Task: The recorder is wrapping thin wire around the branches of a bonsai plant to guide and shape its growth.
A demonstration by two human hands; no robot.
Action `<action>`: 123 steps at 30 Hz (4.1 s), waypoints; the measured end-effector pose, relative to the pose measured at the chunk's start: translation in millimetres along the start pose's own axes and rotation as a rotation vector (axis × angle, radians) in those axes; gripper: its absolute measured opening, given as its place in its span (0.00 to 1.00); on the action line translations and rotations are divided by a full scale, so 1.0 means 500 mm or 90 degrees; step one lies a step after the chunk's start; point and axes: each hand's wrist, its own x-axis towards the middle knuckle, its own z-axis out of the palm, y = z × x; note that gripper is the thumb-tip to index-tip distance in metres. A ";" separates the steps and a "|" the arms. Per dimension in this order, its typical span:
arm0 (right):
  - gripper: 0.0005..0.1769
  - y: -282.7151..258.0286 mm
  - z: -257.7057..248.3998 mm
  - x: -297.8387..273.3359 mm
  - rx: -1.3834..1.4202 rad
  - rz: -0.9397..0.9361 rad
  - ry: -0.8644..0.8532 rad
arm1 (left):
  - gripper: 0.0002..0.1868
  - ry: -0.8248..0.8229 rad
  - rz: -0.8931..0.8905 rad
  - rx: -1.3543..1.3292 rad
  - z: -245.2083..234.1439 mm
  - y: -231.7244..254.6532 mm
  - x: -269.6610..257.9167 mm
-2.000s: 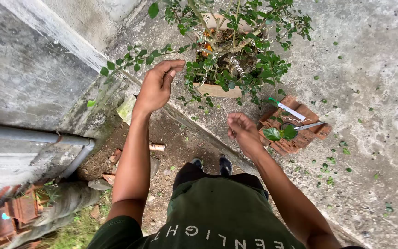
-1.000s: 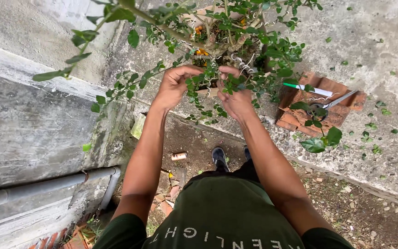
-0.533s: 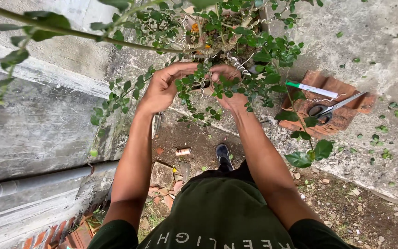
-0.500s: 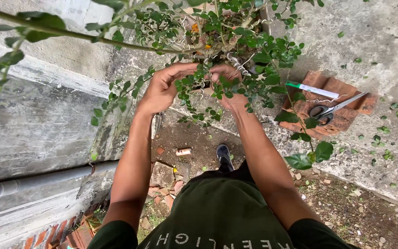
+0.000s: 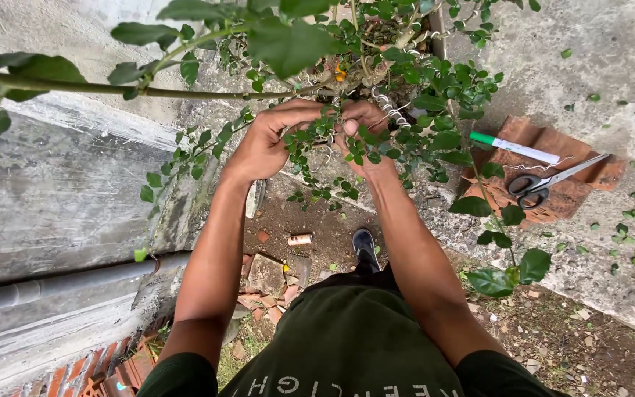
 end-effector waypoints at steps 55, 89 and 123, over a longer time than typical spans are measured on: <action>0.15 0.055 0.107 -0.025 -0.607 -0.320 0.235 | 0.43 -0.030 0.051 0.122 -0.020 0.016 -0.005; 0.14 0.015 0.074 -0.024 -0.186 -0.094 0.159 | 0.47 -0.093 -0.003 -0.056 -0.017 0.016 -0.019; 0.20 -0.038 0.184 -0.049 -0.475 0.019 0.279 | 0.28 0.007 -0.076 -0.105 -0.015 0.028 -0.004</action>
